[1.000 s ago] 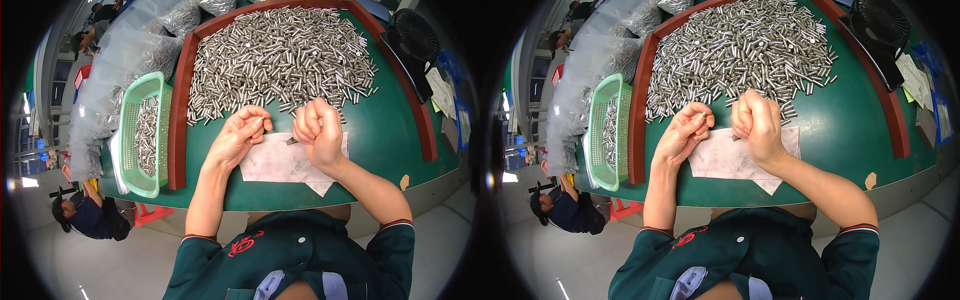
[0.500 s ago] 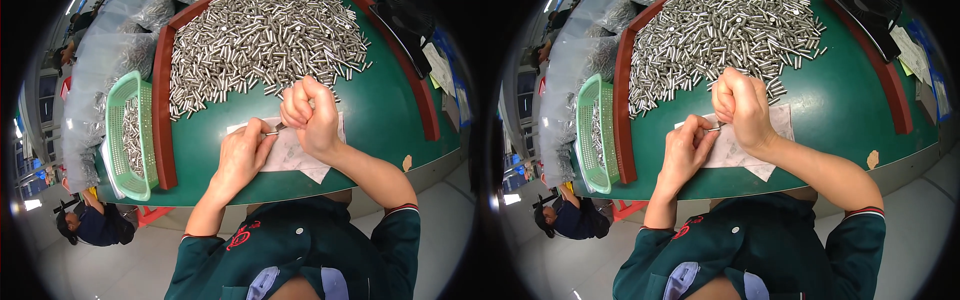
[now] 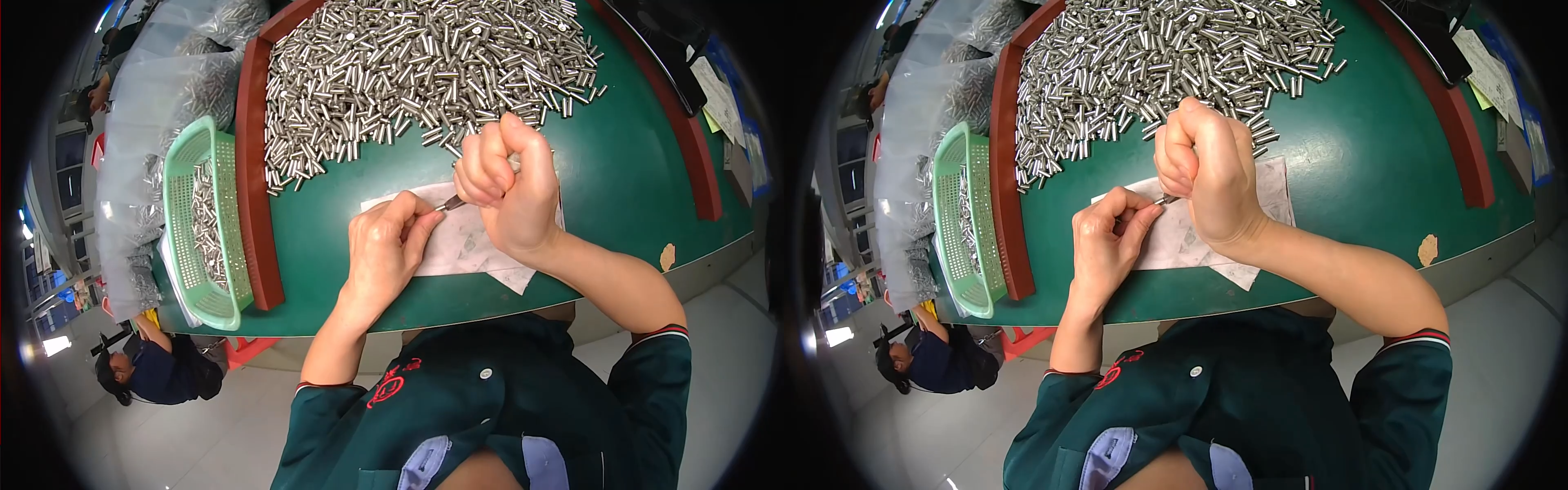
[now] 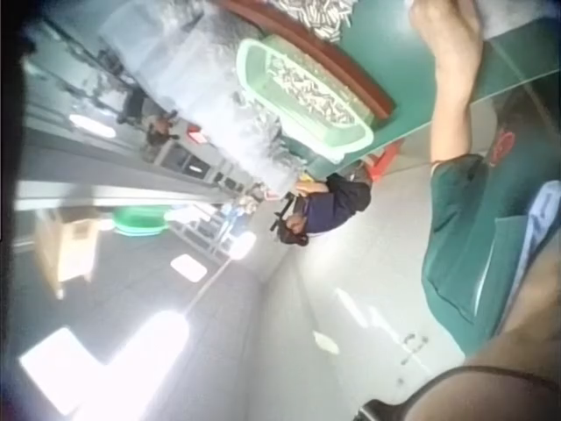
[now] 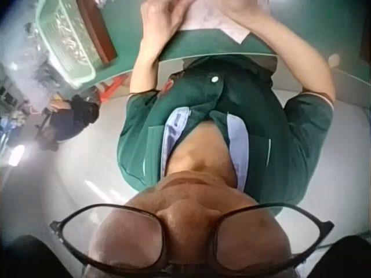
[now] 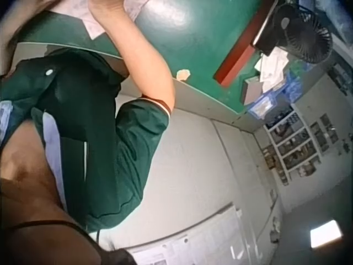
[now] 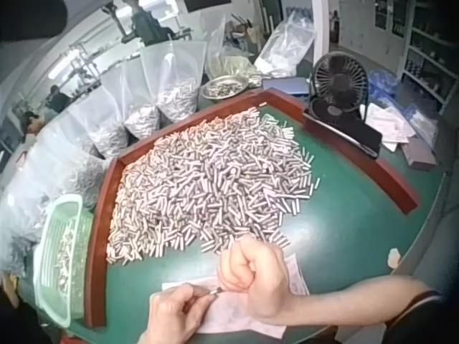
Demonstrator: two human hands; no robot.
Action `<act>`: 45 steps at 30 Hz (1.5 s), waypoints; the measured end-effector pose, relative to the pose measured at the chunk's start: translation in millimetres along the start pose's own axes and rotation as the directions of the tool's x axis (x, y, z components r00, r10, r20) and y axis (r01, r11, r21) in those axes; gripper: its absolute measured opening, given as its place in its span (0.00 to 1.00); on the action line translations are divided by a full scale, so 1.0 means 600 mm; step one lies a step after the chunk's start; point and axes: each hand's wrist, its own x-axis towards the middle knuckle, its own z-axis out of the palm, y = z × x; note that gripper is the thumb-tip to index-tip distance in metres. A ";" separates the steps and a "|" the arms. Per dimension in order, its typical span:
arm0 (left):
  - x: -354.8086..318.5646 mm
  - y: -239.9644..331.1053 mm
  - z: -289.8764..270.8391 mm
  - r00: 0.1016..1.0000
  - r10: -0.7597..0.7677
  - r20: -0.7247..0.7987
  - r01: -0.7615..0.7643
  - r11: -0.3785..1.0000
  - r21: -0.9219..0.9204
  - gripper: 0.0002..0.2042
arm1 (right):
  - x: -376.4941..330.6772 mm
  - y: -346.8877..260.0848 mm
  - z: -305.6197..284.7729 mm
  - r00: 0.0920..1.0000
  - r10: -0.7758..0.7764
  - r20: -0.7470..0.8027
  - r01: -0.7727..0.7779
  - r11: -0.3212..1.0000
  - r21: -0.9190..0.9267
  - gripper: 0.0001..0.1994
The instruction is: Inspecting and sorting small metal pins at a manufacturing workstation using tweezers.
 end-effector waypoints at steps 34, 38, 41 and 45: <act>0.014 -0.038 -0.035 0.902 -0.187 0.389 0.401 0.029 -0.916 0.09 | -0.012 0.008 0.005 0.983 -0.111 0.148 0.142 0.966 -0.216 0.21; 0.015 -0.039 -0.038 0.894 -0.209 0.397 0.414 0.044 -0.909 0.11 | -0.008 0.008 0.006 0.985 -0.091 0.148 0.120 0.971 -0.206 0.21; 0.027 -0.022 -0.042 0.861 -0.311 0.403 0.421 -0.010 -0.907 0.13 | -0.003 0.005 0.002 0.988 -0.087 0.131 0.113 0.972 -0.208 0.21; 0.047 -0.037 -0.063 0.912 -0.206 0.354 0.401 0.275 -0.874 0.16 | -0.004 0.003 0.004 0.992 -0.049 0.120 0.069 0.983 -0.171 0.21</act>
